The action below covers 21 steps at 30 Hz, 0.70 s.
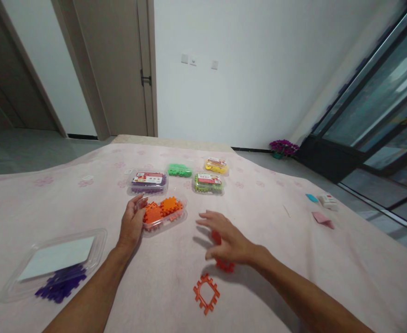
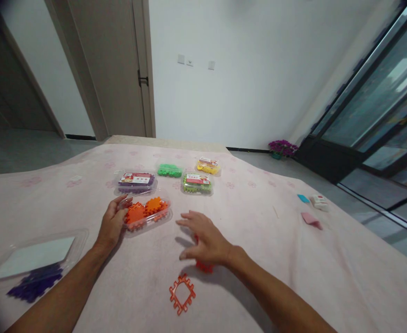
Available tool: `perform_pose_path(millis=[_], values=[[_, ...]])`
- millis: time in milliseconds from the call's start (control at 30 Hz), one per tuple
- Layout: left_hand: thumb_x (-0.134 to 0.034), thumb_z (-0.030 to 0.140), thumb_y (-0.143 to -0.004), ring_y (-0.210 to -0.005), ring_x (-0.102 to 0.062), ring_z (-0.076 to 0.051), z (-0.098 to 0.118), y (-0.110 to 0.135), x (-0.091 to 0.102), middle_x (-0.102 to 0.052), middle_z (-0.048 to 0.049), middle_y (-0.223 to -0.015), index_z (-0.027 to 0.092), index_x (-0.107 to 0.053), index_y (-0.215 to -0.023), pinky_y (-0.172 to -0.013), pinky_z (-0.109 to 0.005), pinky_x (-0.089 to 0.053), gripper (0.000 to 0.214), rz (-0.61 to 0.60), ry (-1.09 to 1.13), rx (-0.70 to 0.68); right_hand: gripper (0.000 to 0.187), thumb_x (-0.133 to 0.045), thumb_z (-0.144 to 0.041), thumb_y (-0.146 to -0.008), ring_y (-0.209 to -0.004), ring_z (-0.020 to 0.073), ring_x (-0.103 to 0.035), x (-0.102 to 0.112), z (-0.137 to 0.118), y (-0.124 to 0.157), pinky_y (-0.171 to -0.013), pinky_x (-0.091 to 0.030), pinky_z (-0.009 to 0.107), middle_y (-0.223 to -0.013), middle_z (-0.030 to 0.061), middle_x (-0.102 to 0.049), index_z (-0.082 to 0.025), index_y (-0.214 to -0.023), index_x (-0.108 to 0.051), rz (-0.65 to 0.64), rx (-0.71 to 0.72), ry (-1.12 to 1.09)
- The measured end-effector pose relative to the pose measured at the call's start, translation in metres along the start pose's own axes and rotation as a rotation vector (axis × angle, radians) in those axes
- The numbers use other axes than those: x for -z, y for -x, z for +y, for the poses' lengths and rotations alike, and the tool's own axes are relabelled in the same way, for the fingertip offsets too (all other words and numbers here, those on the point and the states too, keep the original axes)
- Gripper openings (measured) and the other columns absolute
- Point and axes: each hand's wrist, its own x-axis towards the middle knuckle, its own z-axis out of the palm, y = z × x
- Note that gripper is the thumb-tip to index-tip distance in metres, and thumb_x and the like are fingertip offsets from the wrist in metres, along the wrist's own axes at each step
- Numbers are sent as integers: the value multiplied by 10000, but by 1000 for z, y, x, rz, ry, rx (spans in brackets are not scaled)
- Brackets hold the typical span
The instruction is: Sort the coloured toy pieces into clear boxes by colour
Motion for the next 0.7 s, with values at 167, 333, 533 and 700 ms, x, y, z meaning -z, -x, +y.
perform_pose_path(millis=[167, 333, 533, 700], values=[[-560, 229, -800, -1184, -588, -210, -3, 2, -1, -657, -65, -1240, 243, -556, -1278, -933, -322, -496, 479, 11, -7, -10, 812, -711, -670, -755, -1473, 352, -276, -29, -20, 63, -1209, -106, 545, -1552, 76, -427, -396, -1473, -447, -234, 98, 169], [-565, 240, -804, -1145, -599, -200, -5, 0, 0, -656, -59, -1221, 237, -545, -1293, -891, -301, -499, 490, -2, -5, -12, 689, -634, -668, -827, -1454, 351, -302, -28, 17, 32, -1189, -91, 575, -1523, 79, -468, -375, -1437, -503, -95, 40, 298], [-564, 246, -810, -1153, -599, -198, -8, -2, 3, -654, -59, -1232, 245, -543, -1291, -927, -316, -483, 481, -22, -11, -17, 656, -635, -602, -857, -1357, 316, -450, -19, 72, -54, -1150, -244, 508, -1439, 136, -550, -232, -1394, -558, 60, -73, 289], [-563, 257, -810, -1238, -570, -204, -11, -6, 5, -652, -58, -1278, 264, -539, -1327, -970, -333, -475, 517, -97, 60, 22, 509, -537, -509, -939, -1234, 249, -550, -14, 89, -82, -1068, -373, 392, -1362, 108, -608, -204, -1344, -583, 135, -128, 129]])
